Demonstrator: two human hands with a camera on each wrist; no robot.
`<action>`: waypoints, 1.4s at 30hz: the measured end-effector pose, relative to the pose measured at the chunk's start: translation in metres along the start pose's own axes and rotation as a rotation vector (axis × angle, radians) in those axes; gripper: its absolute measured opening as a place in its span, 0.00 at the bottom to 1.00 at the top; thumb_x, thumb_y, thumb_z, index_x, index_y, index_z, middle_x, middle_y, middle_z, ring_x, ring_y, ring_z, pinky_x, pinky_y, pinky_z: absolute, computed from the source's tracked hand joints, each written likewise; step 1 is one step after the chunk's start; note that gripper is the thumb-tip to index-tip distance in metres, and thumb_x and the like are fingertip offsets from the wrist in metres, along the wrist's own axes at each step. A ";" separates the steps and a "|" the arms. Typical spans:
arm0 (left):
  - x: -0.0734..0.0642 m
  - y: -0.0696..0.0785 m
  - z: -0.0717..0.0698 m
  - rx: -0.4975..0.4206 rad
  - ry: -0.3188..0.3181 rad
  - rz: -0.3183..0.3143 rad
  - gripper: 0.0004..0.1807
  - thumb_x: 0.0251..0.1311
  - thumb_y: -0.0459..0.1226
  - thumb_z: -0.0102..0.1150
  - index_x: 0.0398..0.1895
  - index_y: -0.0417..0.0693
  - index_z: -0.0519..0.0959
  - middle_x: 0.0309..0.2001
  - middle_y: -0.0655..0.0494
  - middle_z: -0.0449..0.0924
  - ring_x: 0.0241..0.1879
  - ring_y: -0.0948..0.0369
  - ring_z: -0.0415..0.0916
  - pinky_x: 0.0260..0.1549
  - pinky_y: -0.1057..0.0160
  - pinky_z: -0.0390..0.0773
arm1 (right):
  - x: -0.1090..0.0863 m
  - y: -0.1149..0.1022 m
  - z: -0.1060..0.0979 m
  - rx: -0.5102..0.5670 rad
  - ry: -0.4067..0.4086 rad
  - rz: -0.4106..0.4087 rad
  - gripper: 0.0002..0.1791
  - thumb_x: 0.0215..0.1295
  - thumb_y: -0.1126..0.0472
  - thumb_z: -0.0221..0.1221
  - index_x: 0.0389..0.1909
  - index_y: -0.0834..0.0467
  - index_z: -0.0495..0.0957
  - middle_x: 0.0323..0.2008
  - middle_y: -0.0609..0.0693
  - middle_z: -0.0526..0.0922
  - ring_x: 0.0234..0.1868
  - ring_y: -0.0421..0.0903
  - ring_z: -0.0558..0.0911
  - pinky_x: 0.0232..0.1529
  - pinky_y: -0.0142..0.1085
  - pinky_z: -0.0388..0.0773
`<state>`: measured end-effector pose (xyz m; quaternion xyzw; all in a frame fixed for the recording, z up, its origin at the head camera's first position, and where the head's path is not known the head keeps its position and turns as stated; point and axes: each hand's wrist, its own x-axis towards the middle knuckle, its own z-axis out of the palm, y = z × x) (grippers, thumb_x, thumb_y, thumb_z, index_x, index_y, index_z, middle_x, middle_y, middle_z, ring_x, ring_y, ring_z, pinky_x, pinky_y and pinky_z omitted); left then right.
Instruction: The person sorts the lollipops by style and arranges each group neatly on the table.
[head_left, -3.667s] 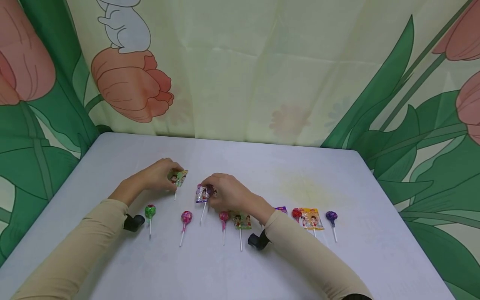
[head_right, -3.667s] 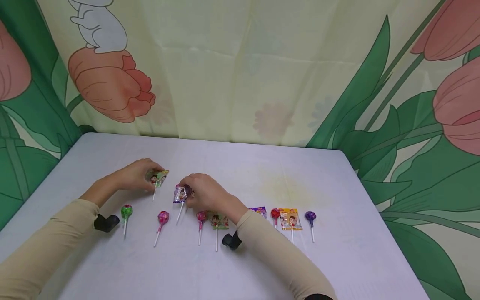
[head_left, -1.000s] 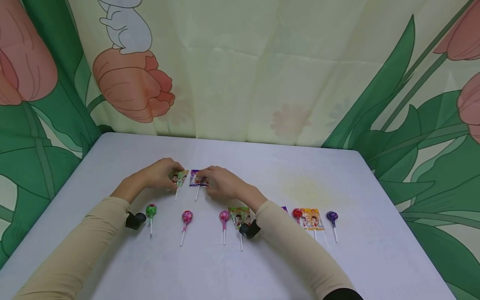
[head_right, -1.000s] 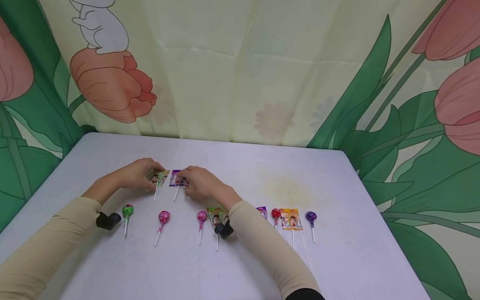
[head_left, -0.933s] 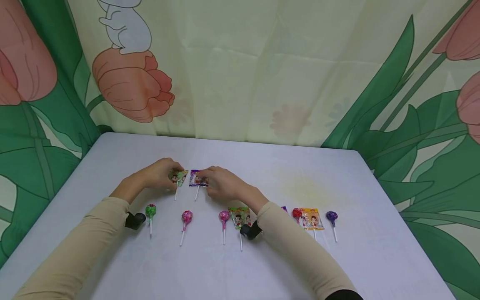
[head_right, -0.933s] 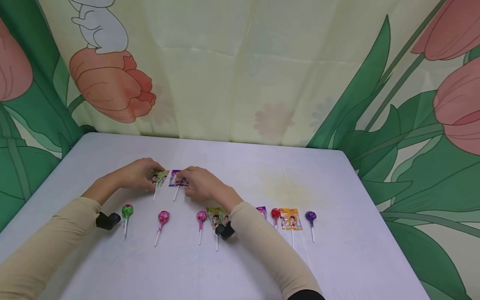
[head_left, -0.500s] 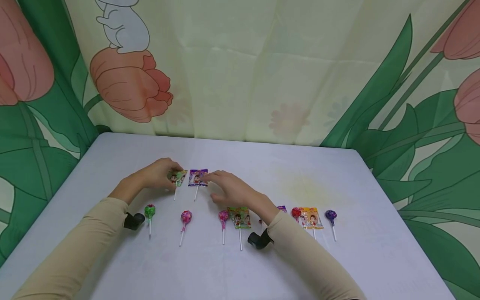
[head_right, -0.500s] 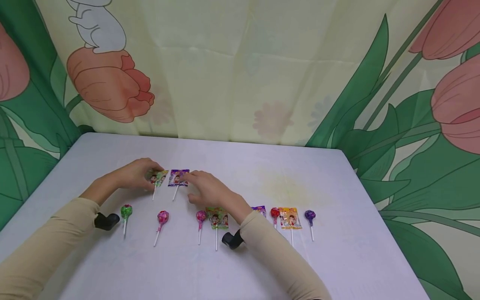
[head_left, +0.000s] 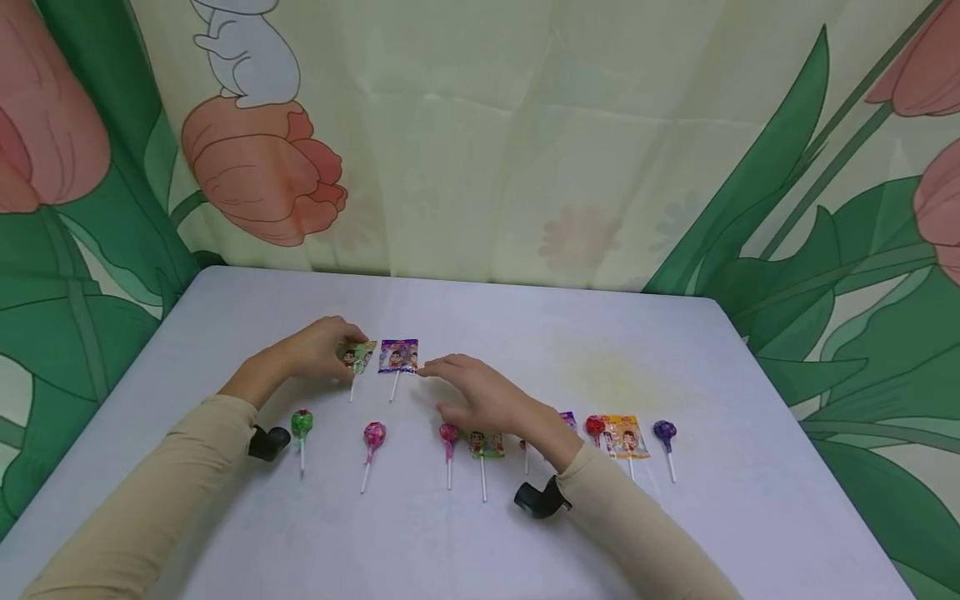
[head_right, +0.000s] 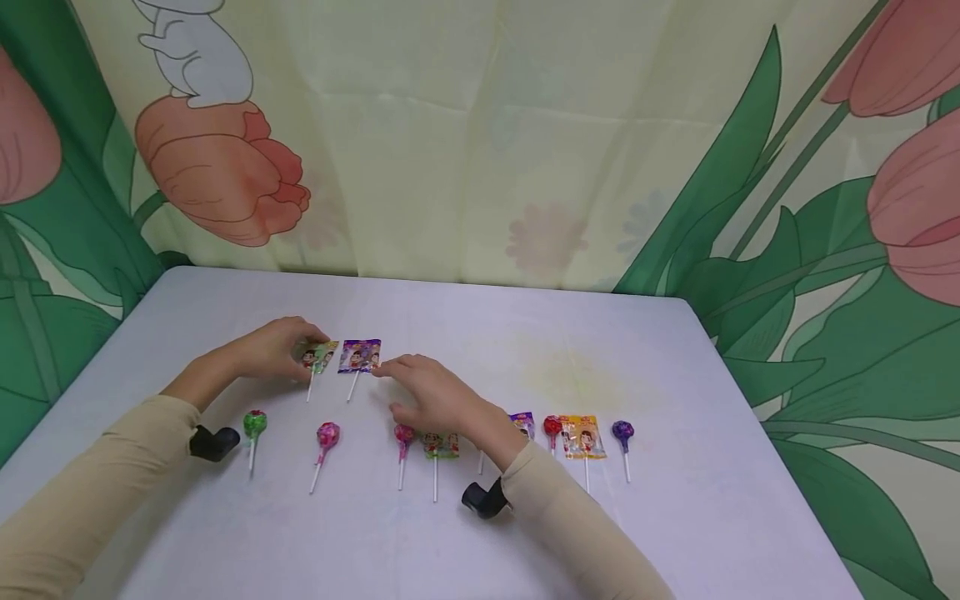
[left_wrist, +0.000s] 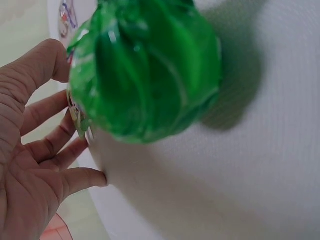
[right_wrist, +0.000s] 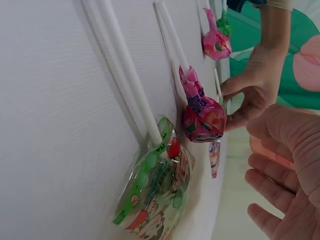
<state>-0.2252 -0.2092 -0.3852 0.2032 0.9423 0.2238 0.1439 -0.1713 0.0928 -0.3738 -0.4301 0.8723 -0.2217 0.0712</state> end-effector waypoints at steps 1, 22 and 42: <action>0.000 0.001 0.000 0.000 -0.001 0.000 0.32 0.53 0.35 0.76 0.61 0.31 0.77 0.55 0.40 0.79 0.56 0.46 0.74 0.62 0.42 0.72 | -0.002 0.000 0.000 0.001 0.004 -0.002 0.26 0.70 0.62 0.61 0.68 0.60 0.73 0.68 0.54 0.75 0.70 0.51 0.72 0.70 0.45 0.68; 0.000 0.003 -0.001 0.008 0.004 0.003 0.32 0.52 0.34 0.76 0.61 0.31 0.77 0.54 0.40 0.80 0.55 0.46 0.73 0.61 0.43 0.72 | -0.047 0.001 -0.009 0.035 0.024 0.064 0.27 0.69 0.61 0.63 0.68 0.59 0.73 0.69 0.52 0.74 0.71 0.51 0.71 0.70 0.48 0.69; -0.002 0.005 0.000 -0.002 -0.009 -0.020 0.33 0.53 0.35 0.76 0.62 0.31 0.76 0.55 0.40 0.78 0.56 0.45 0.73 0.62 0.42 0.72 | -0.078 0.007 0.000 0.024 -0.001 0.089 0.28 0.66 0.61 0.63 0.67 0.57 0.75 0.68 0.51 0.76 0.69 0.49 0.73 0.69 0.48 0.70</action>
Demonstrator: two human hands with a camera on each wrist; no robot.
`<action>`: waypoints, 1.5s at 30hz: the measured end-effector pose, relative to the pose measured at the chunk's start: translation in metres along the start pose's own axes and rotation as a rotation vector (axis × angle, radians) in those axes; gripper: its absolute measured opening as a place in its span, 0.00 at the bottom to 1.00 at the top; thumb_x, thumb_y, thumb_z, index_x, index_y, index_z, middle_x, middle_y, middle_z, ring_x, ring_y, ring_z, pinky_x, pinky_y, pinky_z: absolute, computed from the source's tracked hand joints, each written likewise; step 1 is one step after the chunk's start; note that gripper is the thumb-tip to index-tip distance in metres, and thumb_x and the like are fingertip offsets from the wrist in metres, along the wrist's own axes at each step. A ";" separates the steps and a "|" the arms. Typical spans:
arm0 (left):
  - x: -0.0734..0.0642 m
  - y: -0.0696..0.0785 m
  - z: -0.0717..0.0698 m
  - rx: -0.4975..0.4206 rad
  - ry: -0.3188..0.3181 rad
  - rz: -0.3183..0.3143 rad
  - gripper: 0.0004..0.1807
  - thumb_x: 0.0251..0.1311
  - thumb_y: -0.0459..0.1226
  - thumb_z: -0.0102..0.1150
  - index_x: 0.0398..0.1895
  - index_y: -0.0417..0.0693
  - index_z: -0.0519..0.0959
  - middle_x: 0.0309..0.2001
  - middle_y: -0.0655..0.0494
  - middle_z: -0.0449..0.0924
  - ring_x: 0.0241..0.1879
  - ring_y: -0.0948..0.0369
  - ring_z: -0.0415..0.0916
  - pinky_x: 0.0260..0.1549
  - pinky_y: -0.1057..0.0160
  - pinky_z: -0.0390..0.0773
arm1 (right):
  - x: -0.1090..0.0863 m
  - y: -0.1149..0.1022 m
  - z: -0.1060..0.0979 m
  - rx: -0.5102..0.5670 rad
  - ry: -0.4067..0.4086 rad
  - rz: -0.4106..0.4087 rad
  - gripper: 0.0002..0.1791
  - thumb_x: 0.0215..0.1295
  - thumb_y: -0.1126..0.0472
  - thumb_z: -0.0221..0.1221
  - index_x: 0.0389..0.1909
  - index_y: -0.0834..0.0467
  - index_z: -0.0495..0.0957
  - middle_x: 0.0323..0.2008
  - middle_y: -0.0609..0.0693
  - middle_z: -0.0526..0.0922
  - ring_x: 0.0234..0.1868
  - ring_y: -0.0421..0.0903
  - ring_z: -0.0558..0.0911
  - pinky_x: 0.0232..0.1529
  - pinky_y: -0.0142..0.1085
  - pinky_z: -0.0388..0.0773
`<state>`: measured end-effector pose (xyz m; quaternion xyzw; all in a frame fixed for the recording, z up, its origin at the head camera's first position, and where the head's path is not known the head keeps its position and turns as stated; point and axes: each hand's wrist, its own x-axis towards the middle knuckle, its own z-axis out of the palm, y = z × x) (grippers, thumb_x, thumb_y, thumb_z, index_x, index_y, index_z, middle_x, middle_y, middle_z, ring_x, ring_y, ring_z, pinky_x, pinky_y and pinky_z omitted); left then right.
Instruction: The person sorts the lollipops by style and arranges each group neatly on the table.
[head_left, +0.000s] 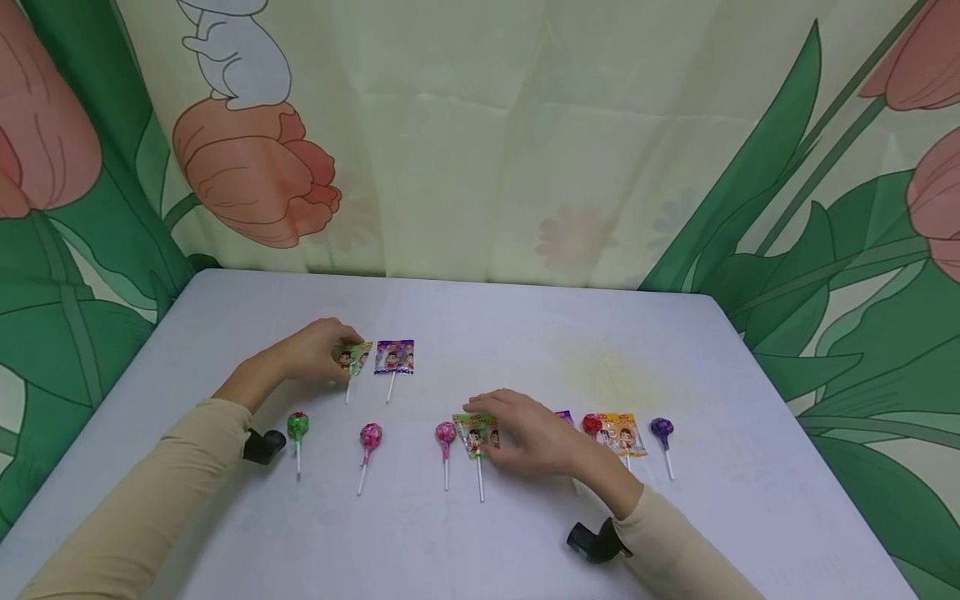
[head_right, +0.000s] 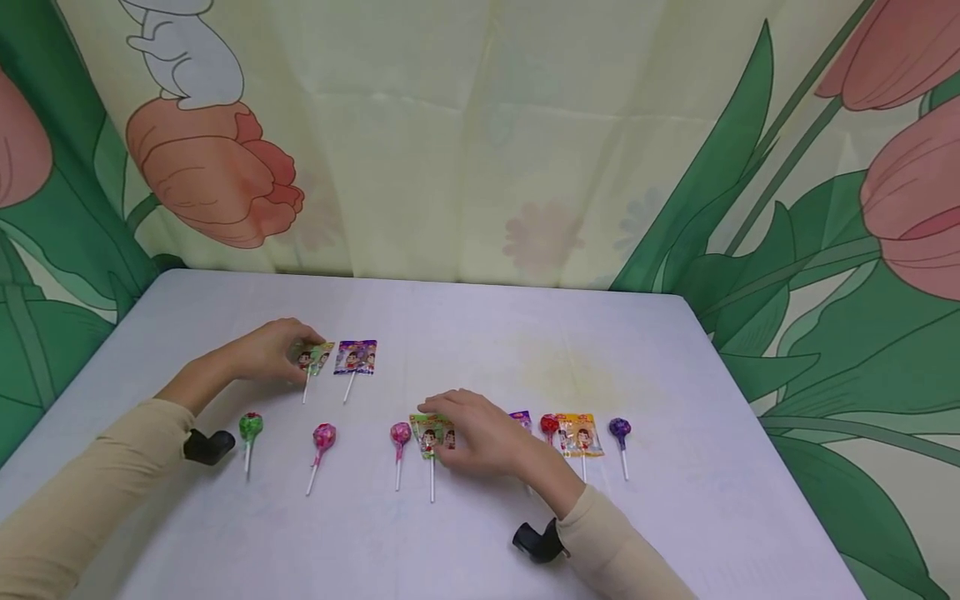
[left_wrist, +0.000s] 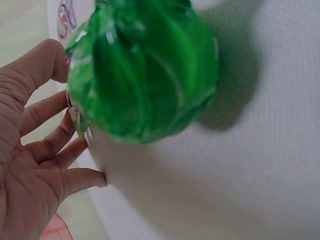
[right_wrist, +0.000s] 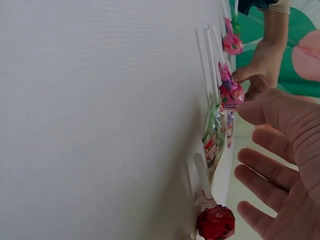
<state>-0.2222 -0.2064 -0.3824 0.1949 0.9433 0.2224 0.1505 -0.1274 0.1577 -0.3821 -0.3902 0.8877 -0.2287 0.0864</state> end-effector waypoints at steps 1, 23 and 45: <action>0.000 0.000 0.000 -0.001 -0.001 -0.004 0.33 0.53 0.35 0.76 0.62 0.31 0.76 0.55 0.40 0.78 0.56 0.45 0.73 0.62 0.42 0.72 | -0.001 0.001 0.001 -0.005 0.002 -0.005 0.28 0.66 0.62 0.63 0.67 0.57 0.75 0.67 0.51 0.76 0.69 0.49 0.73 0.68 0.48 0.70; 0.000 -0.002 0.002 -0.022 0.007 -0.012 0.34 0.52 0.36 0.77 0.62 0.32 0.77 0.54 0.40 0.78 0.56 0.46 0.72 0.62 0.42 0.71 | -0.005 0.005 0.010 -0.004 -0.035 -0.004 0.30 0.63 0.59 0.68 0.67 0.56 0.75 0.65 0.48 0.77 0.66 0.45 0.74 0.69 0.44 0.70; 0.001 -0.004 0.002 0.000 0.016 0.021 0.33 0.52 0.36 0.77 0.61 0.32 0.77 0.54 0.41 0.79 0.56 0.46 0.73 0.62 0.42 0.72 | 0.002 0.004 0.012 -0.052 -0.020 -0.006 0.26 0.60 0.60 0.69 0.61 0.57 0.80 0.56 0.46 0.83 0.58 0.43 0.78 0.64 0.41 0.74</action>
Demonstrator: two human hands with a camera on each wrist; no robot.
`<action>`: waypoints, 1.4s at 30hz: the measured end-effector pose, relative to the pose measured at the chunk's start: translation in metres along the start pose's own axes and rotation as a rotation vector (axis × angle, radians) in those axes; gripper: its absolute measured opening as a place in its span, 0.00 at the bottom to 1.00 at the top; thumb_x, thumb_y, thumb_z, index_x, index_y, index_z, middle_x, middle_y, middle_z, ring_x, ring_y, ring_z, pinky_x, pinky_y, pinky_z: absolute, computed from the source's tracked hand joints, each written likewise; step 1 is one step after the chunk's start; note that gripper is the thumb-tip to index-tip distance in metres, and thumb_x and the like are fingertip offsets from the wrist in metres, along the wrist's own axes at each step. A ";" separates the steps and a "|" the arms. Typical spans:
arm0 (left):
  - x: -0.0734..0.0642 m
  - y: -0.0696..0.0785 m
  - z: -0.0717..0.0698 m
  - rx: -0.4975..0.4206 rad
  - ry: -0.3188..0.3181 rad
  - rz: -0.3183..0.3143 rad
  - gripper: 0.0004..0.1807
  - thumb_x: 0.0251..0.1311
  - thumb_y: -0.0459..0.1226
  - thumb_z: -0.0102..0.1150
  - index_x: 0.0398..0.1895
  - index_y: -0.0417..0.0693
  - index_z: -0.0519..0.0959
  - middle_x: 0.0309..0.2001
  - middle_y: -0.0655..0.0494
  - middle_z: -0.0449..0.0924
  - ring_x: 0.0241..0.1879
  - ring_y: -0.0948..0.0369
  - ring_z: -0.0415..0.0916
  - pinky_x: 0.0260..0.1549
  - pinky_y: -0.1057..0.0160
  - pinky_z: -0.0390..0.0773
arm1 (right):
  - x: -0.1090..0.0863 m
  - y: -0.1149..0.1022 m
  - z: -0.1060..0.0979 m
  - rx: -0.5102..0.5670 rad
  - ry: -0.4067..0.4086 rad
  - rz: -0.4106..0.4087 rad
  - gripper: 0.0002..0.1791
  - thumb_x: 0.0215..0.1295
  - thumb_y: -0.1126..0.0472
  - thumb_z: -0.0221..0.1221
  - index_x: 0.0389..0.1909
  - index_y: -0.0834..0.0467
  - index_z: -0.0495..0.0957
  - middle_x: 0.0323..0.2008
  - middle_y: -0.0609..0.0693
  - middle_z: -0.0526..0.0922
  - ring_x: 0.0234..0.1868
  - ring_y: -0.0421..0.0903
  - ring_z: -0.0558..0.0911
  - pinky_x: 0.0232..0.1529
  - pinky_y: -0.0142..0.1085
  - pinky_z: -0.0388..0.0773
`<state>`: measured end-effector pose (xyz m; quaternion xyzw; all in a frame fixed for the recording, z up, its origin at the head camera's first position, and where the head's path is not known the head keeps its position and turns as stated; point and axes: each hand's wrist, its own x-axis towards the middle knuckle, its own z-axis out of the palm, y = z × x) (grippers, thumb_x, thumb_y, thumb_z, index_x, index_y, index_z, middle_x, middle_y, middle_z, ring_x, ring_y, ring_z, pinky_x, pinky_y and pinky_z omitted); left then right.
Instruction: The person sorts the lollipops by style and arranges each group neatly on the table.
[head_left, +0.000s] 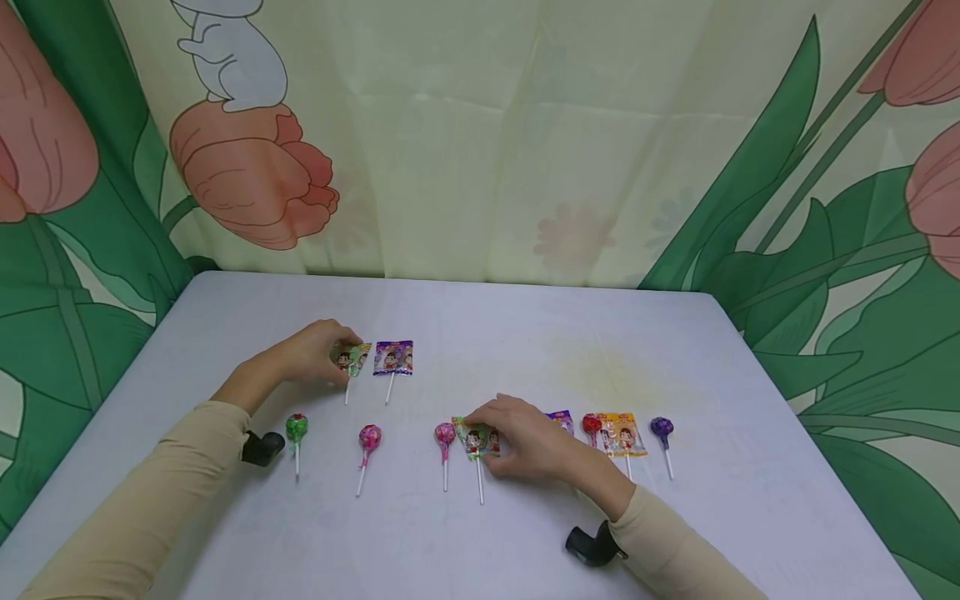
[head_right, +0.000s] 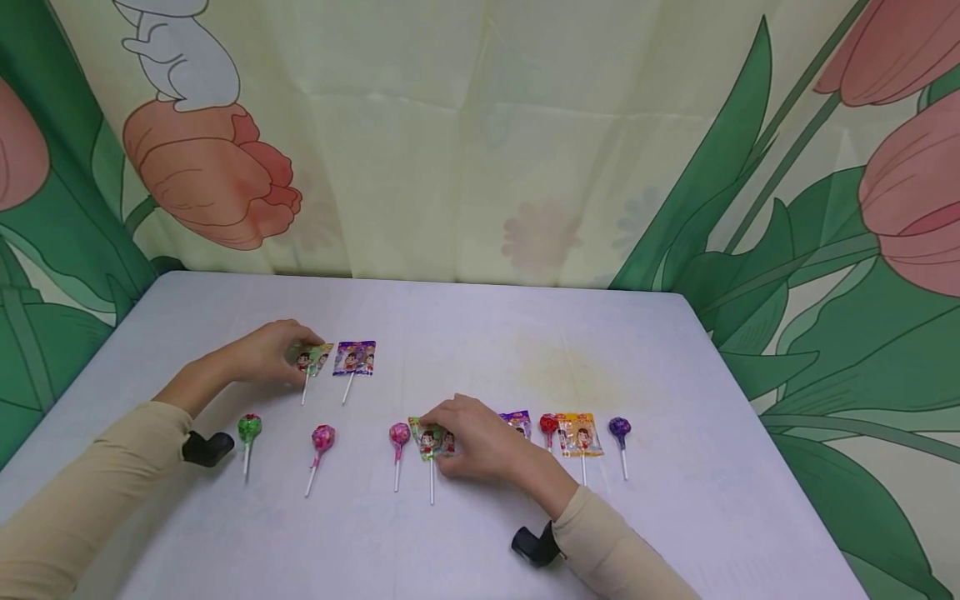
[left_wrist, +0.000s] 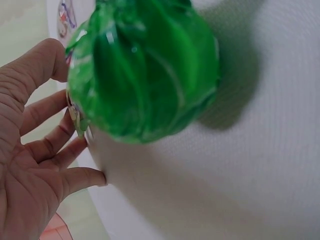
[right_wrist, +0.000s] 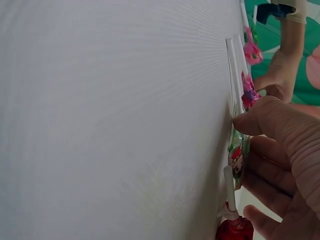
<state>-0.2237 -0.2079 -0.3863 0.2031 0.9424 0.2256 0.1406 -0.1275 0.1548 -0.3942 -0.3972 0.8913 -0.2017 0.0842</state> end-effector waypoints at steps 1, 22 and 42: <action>0.000 0.000 0.000 0.002 0.001 0.003 0.33 0.52 0.35 0.77 0.61 0.32 0.77 0.53 0.41 0.79 0.56 0.46 0.73 0.62 0.42 0.72 | 0.000 0.000 0.000 -0.003 0.005 -0.005 0.26 0.60 0.60 0.69 0.60 0.57 0.80 0.56 0.46 0.83 0.57 0.43 0.78 0.63 0.41 0.74; 0.001 0.001 0.000 -0.001 -0.006 0.007 0.33 0.51 0.34 0.77 0.60 0.30 0.77 0.54 0.40 0.80 0.56 0.45 0.74 0.62 0.42 0.72 | 0.009 -0.002 0.001 -0.038 0.055 -0.026 0.23 0.53 0.62 0.68 0.53 0.59 0.81 0.48 0.48 0.84 0.47 0.41 0.78 0.55 0.38 0.78; 0.000 0.003 0.000 0.010 -0.006 -0.020 0.34 0.50 0.37 0.77 0.61 0.32 0.78 0.54 0.42 0.80 0.56 0.46 0.73 0.62 0.42 0.72 | 0.011 0.000 -0.001 -0.019 0.077 -0.014 0.24 0.53 0.64 0.69 0.53 0.61 0.80 0.50 0.51 0.84 0.49 0.43 0.79 0.54 0.37 0.80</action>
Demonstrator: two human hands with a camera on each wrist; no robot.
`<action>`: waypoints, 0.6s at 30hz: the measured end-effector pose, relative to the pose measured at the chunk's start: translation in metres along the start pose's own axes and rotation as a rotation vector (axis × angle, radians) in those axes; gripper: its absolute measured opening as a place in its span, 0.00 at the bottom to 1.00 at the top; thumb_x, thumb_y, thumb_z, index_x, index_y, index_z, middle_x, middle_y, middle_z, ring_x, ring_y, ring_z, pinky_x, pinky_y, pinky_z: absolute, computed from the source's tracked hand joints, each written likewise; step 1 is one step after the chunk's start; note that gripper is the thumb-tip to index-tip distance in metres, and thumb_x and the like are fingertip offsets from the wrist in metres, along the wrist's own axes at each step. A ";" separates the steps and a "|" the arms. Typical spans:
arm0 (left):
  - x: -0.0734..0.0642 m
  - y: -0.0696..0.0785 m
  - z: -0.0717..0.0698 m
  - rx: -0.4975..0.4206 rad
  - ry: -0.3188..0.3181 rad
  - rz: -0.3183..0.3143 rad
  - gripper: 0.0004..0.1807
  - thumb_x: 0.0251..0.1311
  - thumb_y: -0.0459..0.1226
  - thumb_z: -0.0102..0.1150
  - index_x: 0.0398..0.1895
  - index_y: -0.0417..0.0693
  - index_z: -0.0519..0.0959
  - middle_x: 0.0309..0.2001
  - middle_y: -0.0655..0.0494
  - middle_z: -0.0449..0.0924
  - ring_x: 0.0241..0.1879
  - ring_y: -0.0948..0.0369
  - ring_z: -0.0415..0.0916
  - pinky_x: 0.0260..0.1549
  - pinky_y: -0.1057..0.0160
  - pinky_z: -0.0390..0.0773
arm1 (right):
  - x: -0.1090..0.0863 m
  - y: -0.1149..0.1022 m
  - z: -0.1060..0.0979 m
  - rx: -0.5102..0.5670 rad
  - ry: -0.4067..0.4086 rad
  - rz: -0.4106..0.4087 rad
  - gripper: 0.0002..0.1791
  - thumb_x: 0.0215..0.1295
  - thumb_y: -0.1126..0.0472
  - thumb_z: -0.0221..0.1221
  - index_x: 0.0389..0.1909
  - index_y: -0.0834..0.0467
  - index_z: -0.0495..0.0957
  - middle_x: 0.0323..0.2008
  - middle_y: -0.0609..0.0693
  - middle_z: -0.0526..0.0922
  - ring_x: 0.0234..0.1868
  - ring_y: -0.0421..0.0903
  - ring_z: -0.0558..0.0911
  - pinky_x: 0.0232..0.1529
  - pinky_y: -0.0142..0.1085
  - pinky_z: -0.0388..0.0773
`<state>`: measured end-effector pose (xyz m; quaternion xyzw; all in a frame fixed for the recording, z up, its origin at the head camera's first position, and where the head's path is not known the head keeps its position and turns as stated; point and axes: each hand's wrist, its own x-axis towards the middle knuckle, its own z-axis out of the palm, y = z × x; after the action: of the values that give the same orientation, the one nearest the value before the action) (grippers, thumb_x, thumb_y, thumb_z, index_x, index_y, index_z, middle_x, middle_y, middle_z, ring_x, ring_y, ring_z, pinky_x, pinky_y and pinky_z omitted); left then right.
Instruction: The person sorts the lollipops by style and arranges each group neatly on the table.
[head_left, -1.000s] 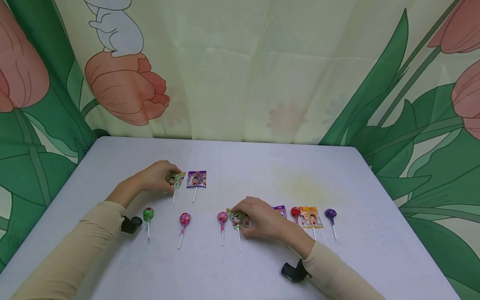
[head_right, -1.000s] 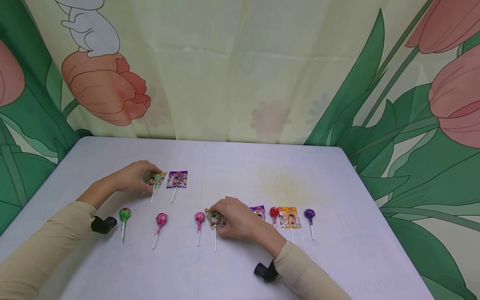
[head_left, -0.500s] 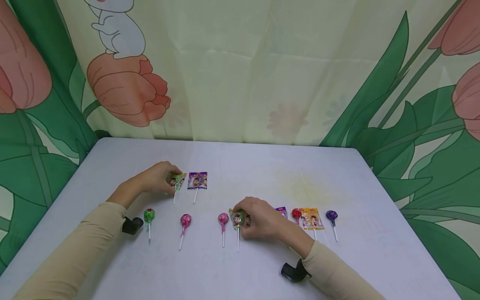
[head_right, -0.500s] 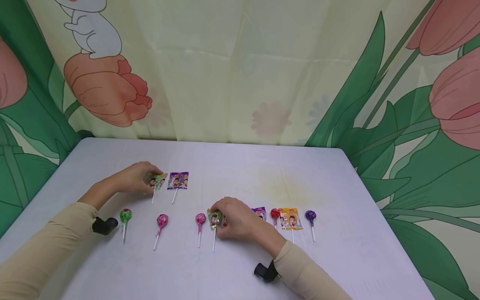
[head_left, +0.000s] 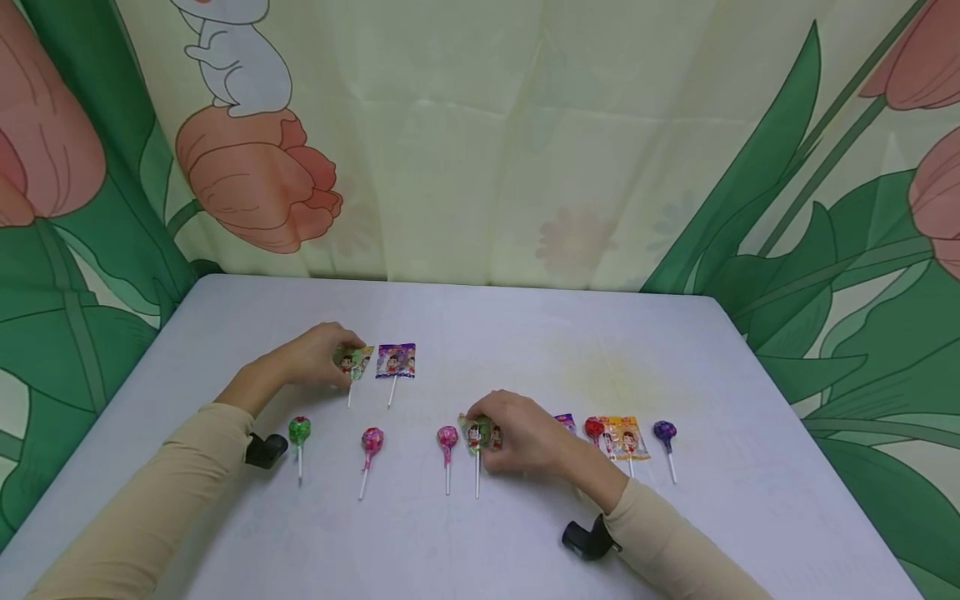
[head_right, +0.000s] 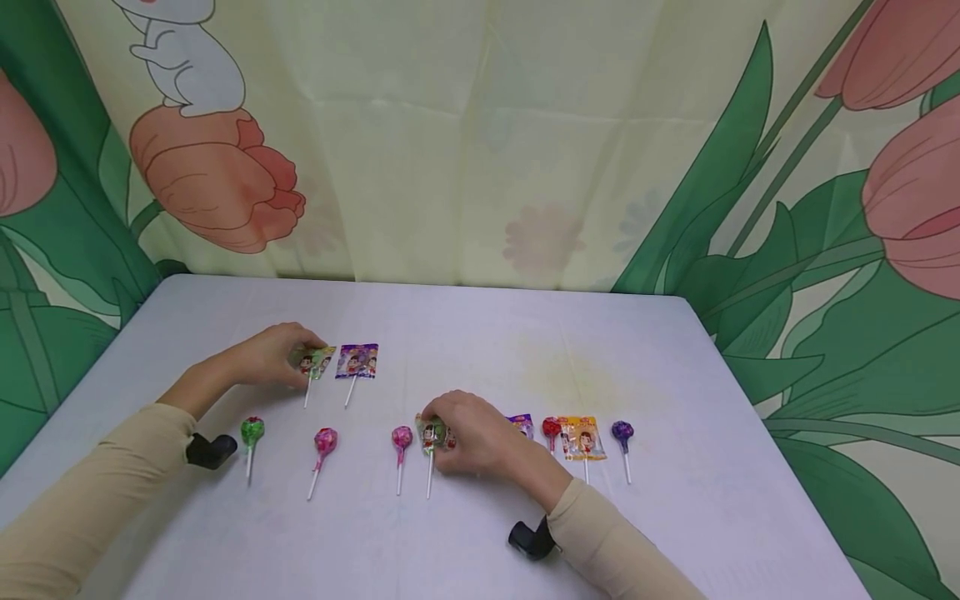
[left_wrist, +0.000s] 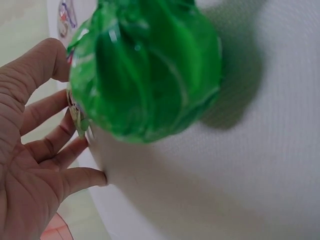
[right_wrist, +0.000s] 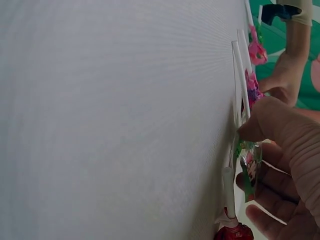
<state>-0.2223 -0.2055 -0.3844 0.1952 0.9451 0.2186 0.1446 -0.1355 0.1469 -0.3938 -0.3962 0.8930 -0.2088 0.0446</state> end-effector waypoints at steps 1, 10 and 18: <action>0.000 0.000 0.000 0.002 -0.001 -0.001 0.34 0.51 0.37 0.77 0.61 0.32 0.78 0.54 0.42 0.80 0.56 0.46 0.73 0.62 0.42 0.72 | 0.000 0.000 0.000 -0.005 -0.006 0.001 0.24 0.53 0.64 0.69 0.53 0.61 0.80 0.50 0.51 0.84 0.49 0.43 0.80 0.54 0.38 0.79; -0.001 0.001 -0.003 0.009 -0.005 0.003 0.34 0.51 0.37 0.77 0.61 0.32 0.78 0.54 0.41 0.79 0.56 0.46 0.74 0.62 0.42 0.72 | 0.002 -0.003 0.001 -0.028 -0.021 0.016 0.25 0.53 0.63 0.68 0.54 0.60 0.80 0.52 0.51 0.83 0.53 0.45 0.80 0.57 0.40 0.79; 0.000 0.002 0.000 -0.004 -0.004 -0.015 0.34 0.51 0.36 0.77 0.61 0.31 0.77 0.54 0.41 0.79 0.55 0.46 0.73 0.62 0.43 0.73 | 0.003 0.000 -0.001 -0.008 0.002 0.015 0.24 0.54 0.63 0.70 0.54 0.62 0.80 0.51 0.52 0.84 0.50 0.44 0.80 0.54 0.39 0.80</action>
<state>-0.2214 -0.2037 -0.3831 0.1883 0.9457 0.2192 0.1488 -0.1375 0.1453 -0.3926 -0.3893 0.8969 -0.2052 0.0435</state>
